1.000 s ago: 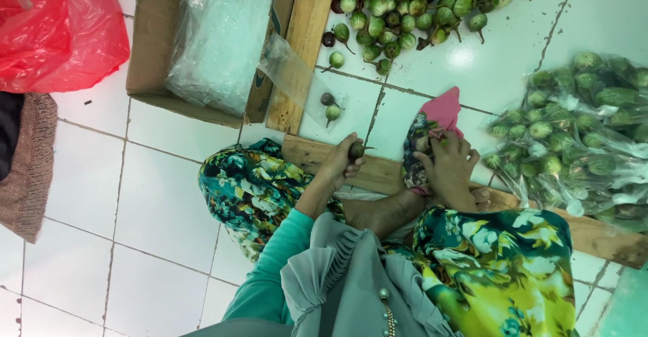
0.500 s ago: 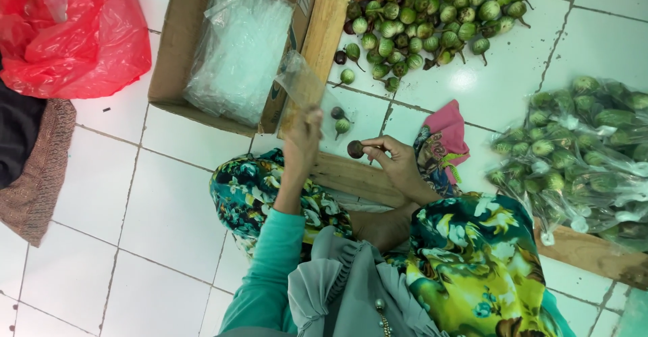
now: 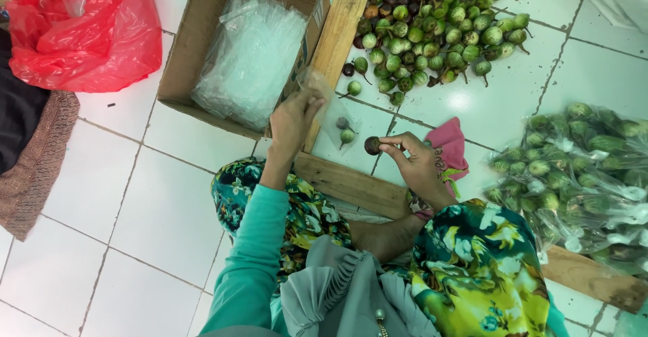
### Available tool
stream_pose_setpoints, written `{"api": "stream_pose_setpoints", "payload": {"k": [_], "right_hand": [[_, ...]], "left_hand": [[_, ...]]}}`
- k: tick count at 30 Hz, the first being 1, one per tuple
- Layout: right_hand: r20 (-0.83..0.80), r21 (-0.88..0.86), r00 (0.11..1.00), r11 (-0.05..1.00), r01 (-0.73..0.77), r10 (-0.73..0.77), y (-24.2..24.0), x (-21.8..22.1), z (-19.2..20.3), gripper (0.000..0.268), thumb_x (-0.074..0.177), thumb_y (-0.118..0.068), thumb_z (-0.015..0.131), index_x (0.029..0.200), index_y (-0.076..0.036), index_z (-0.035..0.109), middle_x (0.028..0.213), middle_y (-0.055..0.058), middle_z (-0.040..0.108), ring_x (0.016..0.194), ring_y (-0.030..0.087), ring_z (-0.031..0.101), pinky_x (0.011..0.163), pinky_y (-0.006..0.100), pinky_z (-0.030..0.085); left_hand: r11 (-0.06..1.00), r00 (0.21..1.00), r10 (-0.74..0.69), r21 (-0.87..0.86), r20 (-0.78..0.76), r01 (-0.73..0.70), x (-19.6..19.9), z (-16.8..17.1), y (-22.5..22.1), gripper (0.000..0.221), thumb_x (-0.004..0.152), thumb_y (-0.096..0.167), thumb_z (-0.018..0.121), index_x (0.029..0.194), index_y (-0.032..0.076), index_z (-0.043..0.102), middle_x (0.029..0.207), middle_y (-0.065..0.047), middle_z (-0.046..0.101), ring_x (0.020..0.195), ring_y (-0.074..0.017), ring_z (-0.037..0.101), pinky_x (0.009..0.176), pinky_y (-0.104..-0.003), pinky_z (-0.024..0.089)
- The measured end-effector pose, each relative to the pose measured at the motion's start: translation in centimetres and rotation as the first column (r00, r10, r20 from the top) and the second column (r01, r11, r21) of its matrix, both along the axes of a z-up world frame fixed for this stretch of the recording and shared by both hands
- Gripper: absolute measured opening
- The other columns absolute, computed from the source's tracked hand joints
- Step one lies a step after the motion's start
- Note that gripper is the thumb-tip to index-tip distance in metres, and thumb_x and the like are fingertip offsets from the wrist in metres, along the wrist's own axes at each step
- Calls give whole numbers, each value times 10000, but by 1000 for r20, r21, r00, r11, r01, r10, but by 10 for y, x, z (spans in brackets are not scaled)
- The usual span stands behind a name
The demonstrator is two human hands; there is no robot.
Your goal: The person places small green eggplants into plastic bags by hand.
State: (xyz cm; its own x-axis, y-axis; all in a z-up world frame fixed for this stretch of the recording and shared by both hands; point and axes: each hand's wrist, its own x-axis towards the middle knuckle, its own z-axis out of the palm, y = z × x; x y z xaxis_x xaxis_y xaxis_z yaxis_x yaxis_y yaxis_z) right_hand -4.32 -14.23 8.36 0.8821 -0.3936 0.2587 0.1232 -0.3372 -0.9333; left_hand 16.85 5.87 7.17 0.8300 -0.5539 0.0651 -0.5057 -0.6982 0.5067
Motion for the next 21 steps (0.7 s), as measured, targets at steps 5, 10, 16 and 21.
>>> {"api": "stream_pose_setpoints", "payload": {"k": [5,10,16,21], "right_hand": [[142,-206,983,975,-85,116,-13,49,40,115,1004,-70,729,1111,-69,773,974,110,713,872,284,633,788,417,505],[204,-494,961,867,-63,187,-3,96,41,53,997,-162,762,1018,-114,750,1109,58,633,999,263,596,835,423,504],[-141,-744,975,631,-219,172,11,116,-30,183,934,-349,725,878,-176,742,1006,38,656,927,296,632,747,451,458],[-261,-211,833,813,-542,487,4,110,15,72,967,-84,702,931,-50,755,960,174,716,894,387,689,735,471,542]], "left_hand": [[995,958,-103,43,267,95,-61,22,-11,153,964,519,651,1010,376,681,665,35,575,561,-211,664,510,-339,522],[993,919,-108,-11,380,121,-86,22,-10,177,984,513,635,963,345,684,677,58,487,533,-182,597,472,-298,476],[986,906,-145,-19,398,166,-98,28,-8,127,970,439,676,924,323,700,699,35,504,594,-199,630,538,-292,510],[985,916,-146,-30,375,169,-94,26,-5,132,980,420,660,915,313,701,722,26,545,628,-215,660,560,-321,527]]}}
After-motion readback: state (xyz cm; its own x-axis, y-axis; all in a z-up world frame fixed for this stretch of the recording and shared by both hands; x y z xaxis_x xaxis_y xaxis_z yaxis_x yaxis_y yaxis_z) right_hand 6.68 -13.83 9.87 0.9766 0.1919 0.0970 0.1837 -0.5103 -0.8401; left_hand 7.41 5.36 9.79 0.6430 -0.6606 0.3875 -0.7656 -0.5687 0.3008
